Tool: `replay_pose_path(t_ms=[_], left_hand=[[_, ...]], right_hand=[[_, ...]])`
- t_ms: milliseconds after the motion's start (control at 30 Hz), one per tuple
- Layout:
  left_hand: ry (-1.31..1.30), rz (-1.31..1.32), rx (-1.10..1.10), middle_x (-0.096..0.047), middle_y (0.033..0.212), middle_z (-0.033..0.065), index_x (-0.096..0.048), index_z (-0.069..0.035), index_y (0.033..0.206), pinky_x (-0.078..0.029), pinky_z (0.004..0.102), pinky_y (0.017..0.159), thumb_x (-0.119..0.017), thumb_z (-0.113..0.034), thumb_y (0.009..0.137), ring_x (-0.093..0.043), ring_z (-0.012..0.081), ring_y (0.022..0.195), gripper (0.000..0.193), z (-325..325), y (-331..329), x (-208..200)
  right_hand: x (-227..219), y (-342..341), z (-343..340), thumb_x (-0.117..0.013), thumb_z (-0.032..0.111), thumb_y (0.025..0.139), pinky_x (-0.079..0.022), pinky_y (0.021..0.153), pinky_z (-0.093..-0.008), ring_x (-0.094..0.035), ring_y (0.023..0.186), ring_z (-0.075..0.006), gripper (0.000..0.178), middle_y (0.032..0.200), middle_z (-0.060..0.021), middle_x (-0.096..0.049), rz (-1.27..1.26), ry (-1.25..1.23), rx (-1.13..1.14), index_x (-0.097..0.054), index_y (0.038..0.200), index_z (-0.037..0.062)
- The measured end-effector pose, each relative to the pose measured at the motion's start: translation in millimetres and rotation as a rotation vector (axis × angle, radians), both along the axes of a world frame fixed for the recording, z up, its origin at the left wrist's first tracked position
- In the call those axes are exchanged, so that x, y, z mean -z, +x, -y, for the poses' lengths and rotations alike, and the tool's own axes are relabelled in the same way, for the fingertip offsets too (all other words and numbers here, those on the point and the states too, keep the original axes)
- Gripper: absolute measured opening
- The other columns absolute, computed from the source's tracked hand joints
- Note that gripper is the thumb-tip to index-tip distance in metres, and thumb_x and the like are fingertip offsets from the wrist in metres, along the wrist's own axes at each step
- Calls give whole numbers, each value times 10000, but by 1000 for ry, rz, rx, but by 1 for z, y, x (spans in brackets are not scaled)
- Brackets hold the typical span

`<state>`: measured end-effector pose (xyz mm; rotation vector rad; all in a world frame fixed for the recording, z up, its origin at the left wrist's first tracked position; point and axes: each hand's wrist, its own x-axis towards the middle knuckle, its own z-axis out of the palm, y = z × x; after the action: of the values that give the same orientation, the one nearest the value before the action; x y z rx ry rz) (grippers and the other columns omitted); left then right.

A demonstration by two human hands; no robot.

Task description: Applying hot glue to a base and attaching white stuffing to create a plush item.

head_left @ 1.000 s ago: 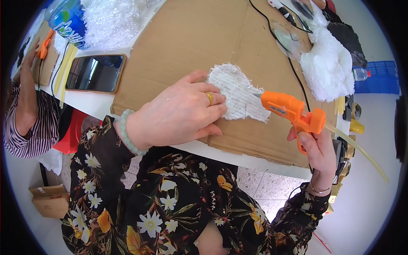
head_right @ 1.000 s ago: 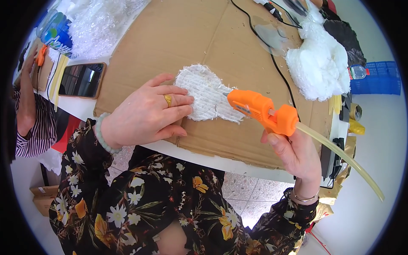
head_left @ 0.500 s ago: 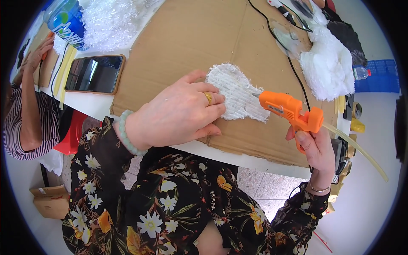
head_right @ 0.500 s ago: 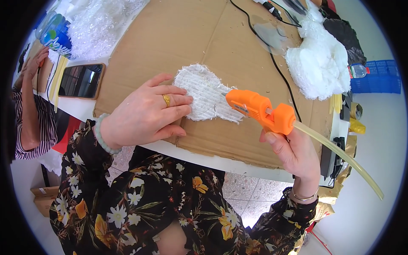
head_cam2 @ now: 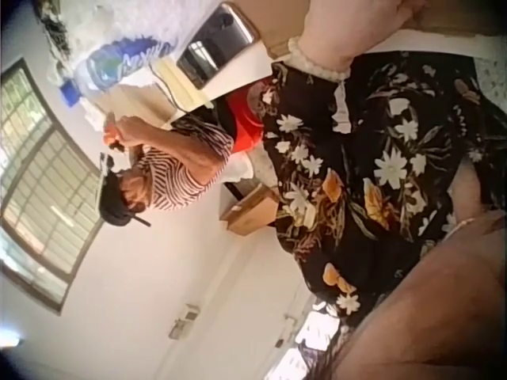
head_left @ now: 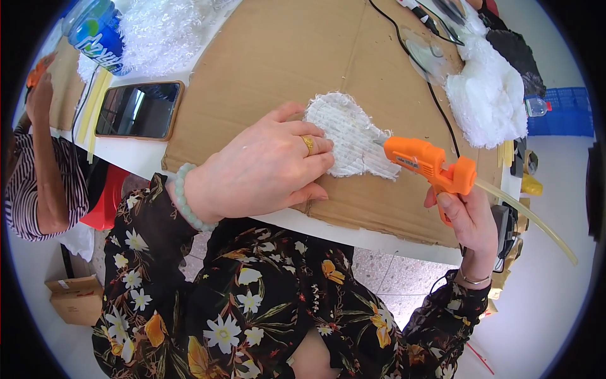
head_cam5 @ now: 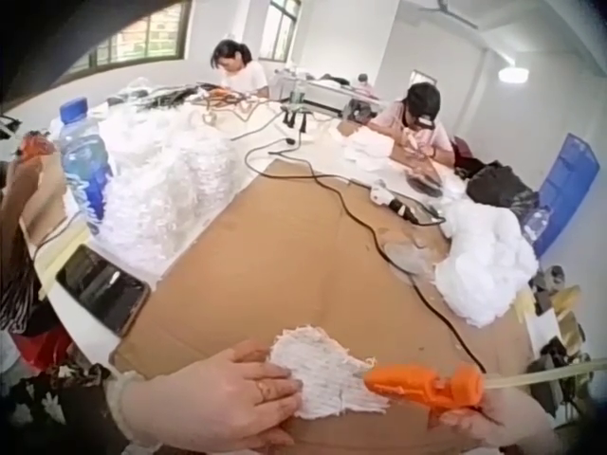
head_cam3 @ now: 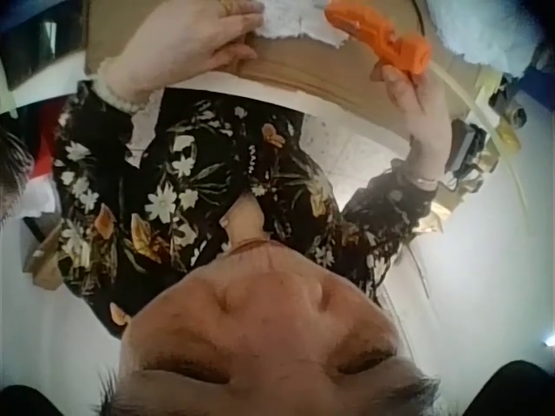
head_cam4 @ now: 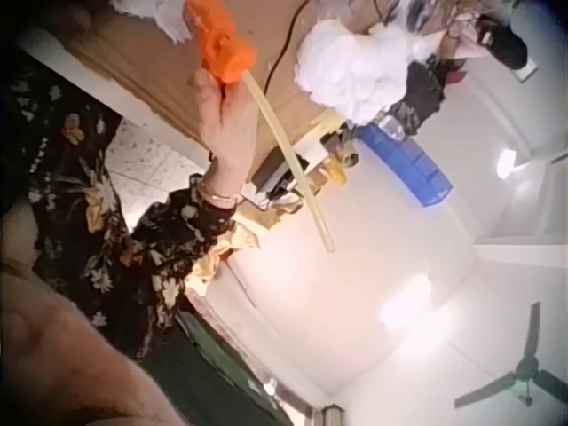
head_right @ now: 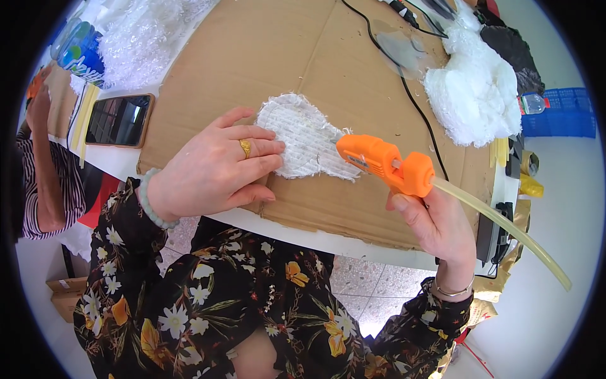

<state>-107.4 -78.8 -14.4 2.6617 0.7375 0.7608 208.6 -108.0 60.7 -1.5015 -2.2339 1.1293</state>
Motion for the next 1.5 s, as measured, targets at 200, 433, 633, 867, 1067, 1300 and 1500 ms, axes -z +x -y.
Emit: replay_pose_path(t_ms=[200, 433, 633, 867, 1067, 1300, 1500], left_hand=[[-7, -4, 2, -635, 941, 56, -613, -32, 876, -379, 441, 961, -718, -258, 707, -581, 225, 980, 301, 0, -1, 0], [-4, -19, -6, -633, 949, 59, -607, -30, 885, -374, 445, 968, -714, -255, 716, -580, 231, 995, 301, 1, 0, -1], [-11, -18, -7, -636, 950, 61, -610, -30, 881, -376, 449, 973, -714, -259, 719, -580, 234, 1000, 299, 0, 0, -2], [-19, -23, -5, -637, 948, 62, -612, -32, 884, -380, 449, 971, -717, -258, 716, -580, 232, 1002, 301, 0, 0, -3], [-17, -27, -5, -636, 956, 61, -610, -32, 892, -379, 452, 972, -718, -260, 714, -579, 233, 1002, 309, 0, 1, -2], [-16, -22, -10, -637, 950, 63, -611, -31, 893, -379, 451, 969, -720, -263, 710, -579, 232, 1003, 315, 0, 1, 0], [-20, -12, -7, -638, 942, 64, -617, -33, 880, -384, 448, 955, -720, -256, 708, -583, 232, 994, 300, -1, 1, -1]], right_hand=[[2, 6, 5, -511, 242, 927, -351, 501, -192, -407, 544, -30, 372, 778, -34, -599, -28, 0, 68, -484, 1194, -15], [2, 17, 8, -504, 281, 933, -348, 510, -193, -400, 542, -31, 442, 777, -42, -599, 9, -17, 81, -457, 1256, -17], [1, 24, 13, -501, 309, 932, -346, 521, -194, -404, 549, -39, 477, 768, -47, -596, 9, -44, 124, -447, 1276, -17], [5, 26, 17, -495, 328, 933, -352, 545, -206, -412, 574, -45, 488, 766, -44, -593, -42, 27, 126, -452, 1264, -28], [3, 26, 15, -489, 315, 935, -347, 535, -202, -407, 566, -42, 472, 776, -43, -591, 9, -33, 127, -453, 1256, -28], [5, 24, 17, -509, 317, 923, -347, 527, -197, -403, 553, -42, 479, 768, -44, -593, -12, -32, 138, -453, 1255, -23], [4, 19, 13, -514, 300, 920, -358, 530, -197, -416, 560, -41, 451, 768, -45, -601, -46, -35, 125, -478, 1230, -25]])
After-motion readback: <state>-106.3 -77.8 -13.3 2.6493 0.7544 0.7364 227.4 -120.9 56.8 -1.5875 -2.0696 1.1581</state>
